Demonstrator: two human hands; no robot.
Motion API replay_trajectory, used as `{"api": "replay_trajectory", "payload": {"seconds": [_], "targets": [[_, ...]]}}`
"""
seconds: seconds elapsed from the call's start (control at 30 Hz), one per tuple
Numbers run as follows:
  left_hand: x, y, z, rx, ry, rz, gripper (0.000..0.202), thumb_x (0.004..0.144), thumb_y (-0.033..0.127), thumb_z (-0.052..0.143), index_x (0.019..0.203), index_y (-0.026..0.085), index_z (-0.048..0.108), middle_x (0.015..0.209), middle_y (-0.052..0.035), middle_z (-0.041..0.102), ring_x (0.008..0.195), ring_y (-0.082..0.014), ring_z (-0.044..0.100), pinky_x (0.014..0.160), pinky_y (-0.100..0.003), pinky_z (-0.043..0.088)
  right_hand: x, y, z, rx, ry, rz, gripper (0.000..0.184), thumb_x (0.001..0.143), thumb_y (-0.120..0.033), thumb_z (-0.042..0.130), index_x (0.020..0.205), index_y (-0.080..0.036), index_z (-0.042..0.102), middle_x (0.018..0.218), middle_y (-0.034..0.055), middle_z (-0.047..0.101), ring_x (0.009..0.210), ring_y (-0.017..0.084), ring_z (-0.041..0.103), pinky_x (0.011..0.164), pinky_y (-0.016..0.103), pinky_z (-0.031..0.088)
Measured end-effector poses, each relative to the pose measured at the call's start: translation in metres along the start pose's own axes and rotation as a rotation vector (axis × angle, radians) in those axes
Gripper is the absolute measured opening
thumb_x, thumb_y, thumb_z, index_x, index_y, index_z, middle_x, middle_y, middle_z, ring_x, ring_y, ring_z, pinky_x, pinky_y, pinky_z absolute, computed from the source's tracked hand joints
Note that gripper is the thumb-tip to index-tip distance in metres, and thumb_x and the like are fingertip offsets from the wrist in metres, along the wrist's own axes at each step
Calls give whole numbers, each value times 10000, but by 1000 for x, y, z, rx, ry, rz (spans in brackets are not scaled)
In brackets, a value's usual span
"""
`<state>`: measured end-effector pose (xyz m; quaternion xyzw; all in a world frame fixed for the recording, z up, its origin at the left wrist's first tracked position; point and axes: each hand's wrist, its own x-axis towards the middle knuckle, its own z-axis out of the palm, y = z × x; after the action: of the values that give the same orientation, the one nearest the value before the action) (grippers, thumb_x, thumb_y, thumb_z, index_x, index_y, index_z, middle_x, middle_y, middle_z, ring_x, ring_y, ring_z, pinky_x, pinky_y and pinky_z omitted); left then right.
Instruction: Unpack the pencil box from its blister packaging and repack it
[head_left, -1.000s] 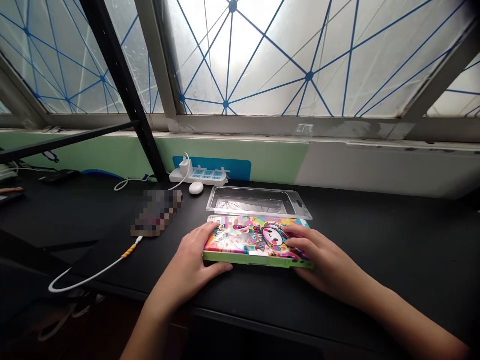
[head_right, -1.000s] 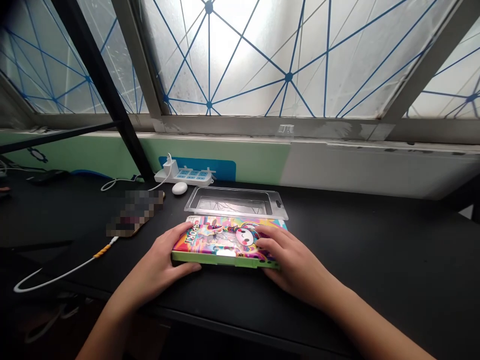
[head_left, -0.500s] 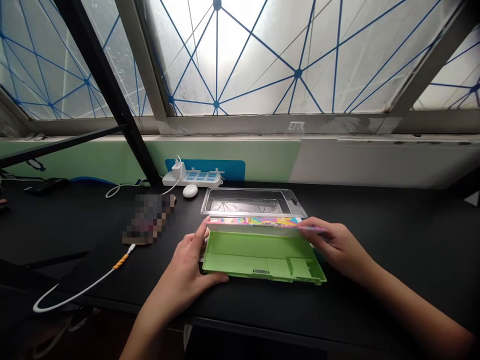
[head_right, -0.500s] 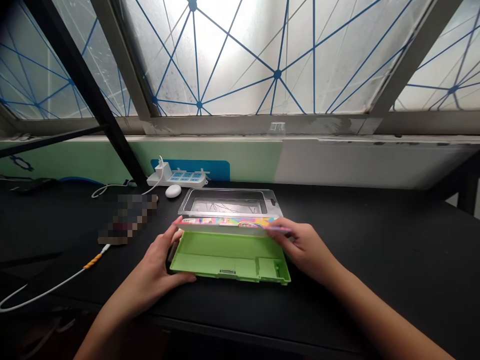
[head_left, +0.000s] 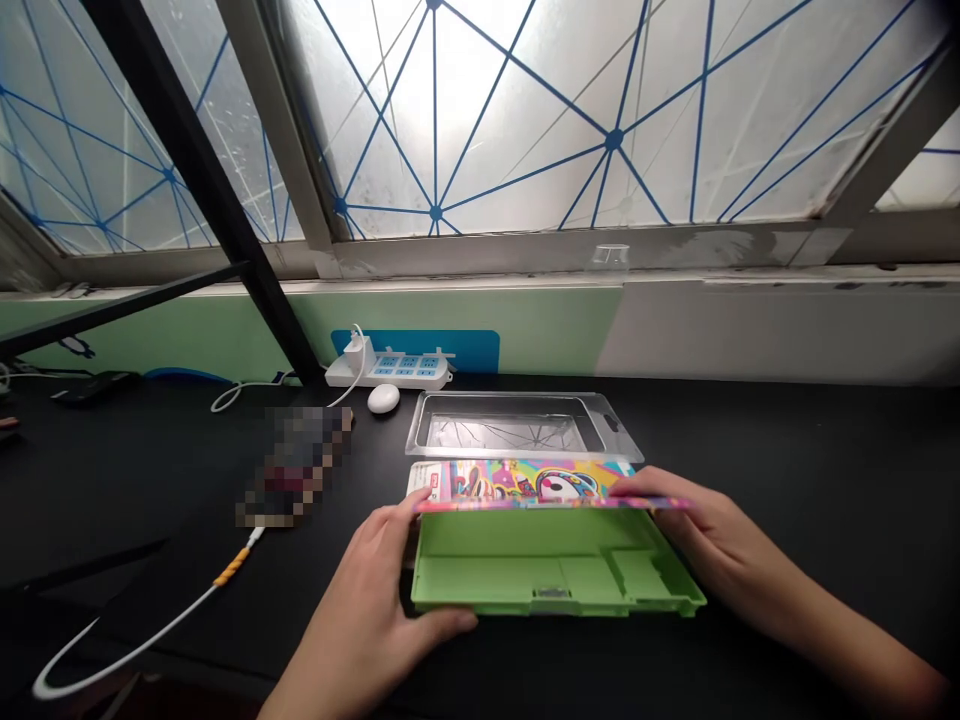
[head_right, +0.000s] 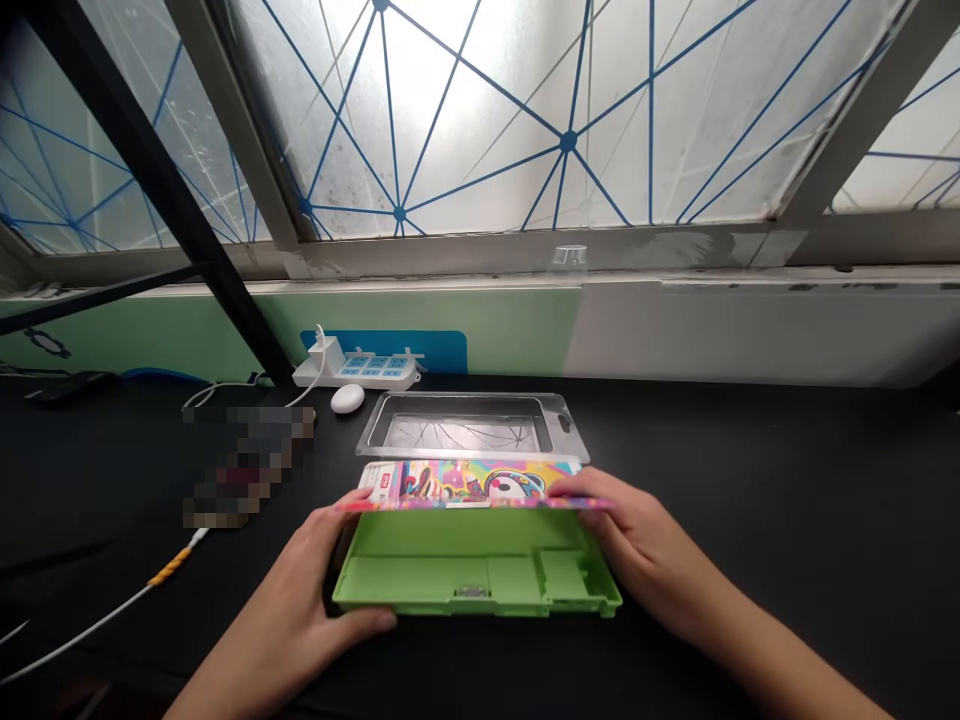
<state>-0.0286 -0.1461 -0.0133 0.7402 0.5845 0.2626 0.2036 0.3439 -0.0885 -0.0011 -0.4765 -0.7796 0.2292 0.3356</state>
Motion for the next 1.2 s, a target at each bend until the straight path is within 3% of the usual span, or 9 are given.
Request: {"api": "replay_trajectory", "payload": {"seconds": [0.23,0.4,0.47,0.57,0.63,0.73,0.87,1.07,1.2], "targets": [[-17,-15,5,-76,92,-12,836,756,629,802,1484,375,481,1416,-99,616,1271,-384,625,1009,-491,570,-30,-1,11,-25,-45,-12,547,1001,-678,336,1358,-385,627,1354,69,700,1160,314,713,887,425,642],[-7,2,-7,-47,18,-37,724,830,607,739,1447,309,505,1403,-107,606,1243,-352,628,1026,-482,541,-38,-6,7,-64,-56,-65,610,995,-707,326,1472,-374,512,1510,91,575,1369,343,563,1056,527,538],[-2,10,-9,-35,29,-90,690,870,635,672,1429,263,513,1380,-128,600,1252,-356,603,1042,-517,510,-43,-8,8,-92,-58,-99,657,956,-718,455,1501,-352,468,1534,112,541,1404,356,521,1091,549,502],[2,20,-4,-35,58,-99,591,963,670,489,1346,226,570,1288,-129,628,1223,-348,588,1050,-548,471,-48,-10,11,-141,-21,-68,605,922,-567,655,1450,-319,496,1475,122,585,1342,339,577,1060,515,530],[5,24,1,-39,93,-66,581,1006,671,372,1282,213,600,1233,-122,646,1188,-336,589,1043,-541,462,-47,-12,12,-144,36,-18,449,939,-494,650,1333,-292,582,1356,115,666,1212,319,664,969,474,581],[7,27,8,-17,102,-8,570,1017,670,344,1171,211,644,1152,-109,662,1097,-319,599,994,-502,481,-40,-17,9,-107,60,79,377,952,-537,601,1202,-260,653,1166,104,759,1006,311,740,811,433,622],[8,27,9,15,36,-30,505,1031,630,361,1004,226,664,1159,-90,664,1083,-303,589,994,-489,478,-33,-18,7,-95,34,188,439,978,-590,521,1213,-244,653,1134,104,778,938,307,753,732,413,623],[10,22,13,35,91,-88,485,1031,592,404,1291,232,599,1375,-118,606,1282,-333,515,1082,-539,435,-29,-14,17,-460,218,62,431,999,-506,506,1319,-228,580,1161,132,718,1000,320,701,788,461,563],[8,18,16,59,34,-15,676,1011,576,483,1583,248,337,1571,-143,485,1439,-355,439,1196,-608,315,-17,-31,27,-633,199,-197,268,1017,-332,487,1207,-235,650,1159,129,714,1022,306,669,848,464,479]]}}
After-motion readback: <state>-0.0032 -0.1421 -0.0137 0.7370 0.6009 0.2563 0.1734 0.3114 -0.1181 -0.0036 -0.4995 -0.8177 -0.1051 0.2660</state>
